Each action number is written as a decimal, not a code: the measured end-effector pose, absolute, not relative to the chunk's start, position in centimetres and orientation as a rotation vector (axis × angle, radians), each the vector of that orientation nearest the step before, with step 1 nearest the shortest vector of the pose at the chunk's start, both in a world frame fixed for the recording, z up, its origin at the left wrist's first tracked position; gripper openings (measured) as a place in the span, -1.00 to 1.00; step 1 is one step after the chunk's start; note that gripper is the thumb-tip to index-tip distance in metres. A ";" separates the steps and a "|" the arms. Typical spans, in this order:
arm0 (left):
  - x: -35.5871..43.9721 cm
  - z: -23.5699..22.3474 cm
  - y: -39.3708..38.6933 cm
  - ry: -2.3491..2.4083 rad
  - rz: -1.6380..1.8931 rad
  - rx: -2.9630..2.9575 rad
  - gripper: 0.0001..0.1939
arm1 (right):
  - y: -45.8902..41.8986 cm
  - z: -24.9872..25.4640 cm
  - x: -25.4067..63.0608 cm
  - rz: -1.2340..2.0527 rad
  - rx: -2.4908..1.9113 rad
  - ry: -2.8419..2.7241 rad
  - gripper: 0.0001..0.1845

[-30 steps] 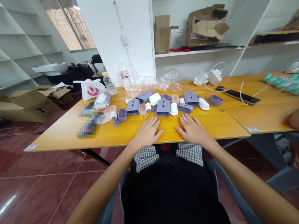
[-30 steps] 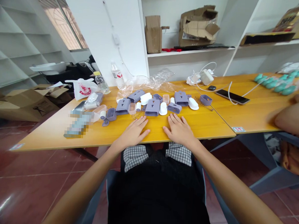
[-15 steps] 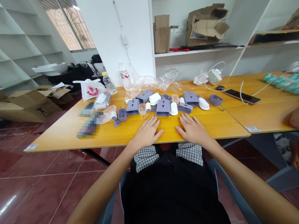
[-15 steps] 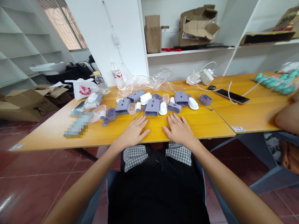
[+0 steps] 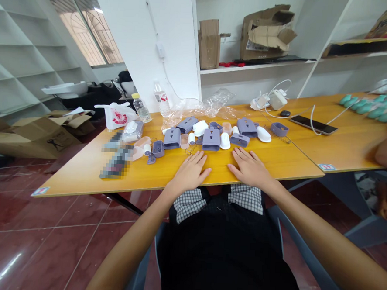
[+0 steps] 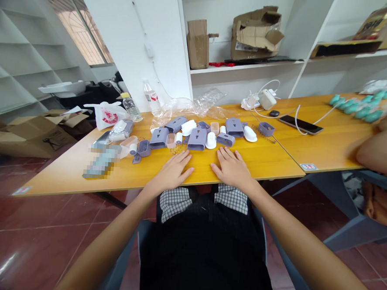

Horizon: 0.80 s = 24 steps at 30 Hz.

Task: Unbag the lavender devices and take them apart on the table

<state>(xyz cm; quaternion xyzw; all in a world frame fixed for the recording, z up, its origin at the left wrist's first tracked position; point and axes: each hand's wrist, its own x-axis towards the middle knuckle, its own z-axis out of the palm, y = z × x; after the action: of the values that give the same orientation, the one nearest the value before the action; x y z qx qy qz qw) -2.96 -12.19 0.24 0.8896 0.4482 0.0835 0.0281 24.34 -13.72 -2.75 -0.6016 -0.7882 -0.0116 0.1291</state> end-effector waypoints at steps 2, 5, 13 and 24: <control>-3.0 0.3 -12.1 1.381 0.250 2.749 -0.30 | -13.8 -2.6 24.3 -0.032 -1.757 -2.294 -0.18; -2.9 0.1 -12.0 1.375 0.269 2.751 -0.31 | -13.8 -2.6 24.3 -0.029 -1.750 -2.290 -0.18; -4.4 2.5 -12.3 1.355 0.645 2.638 -0.68 | -13.6 -3.1 24.4 -0.044 -1.738 -2.270 -0.19; -22.9 10.1 4.7 2.542 0.637 2.136 -0.26 | -13.5 -3.1 24.5 -0.022 -1.722 -2.270 -0.19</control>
<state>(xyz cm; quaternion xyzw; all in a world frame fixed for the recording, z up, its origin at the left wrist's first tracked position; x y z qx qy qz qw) -22.86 4.69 10.07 0.6273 0.7465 0.1871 -0.1191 24.48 -13.49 -3.11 -0.5978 -0.7882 -0.0076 0.1458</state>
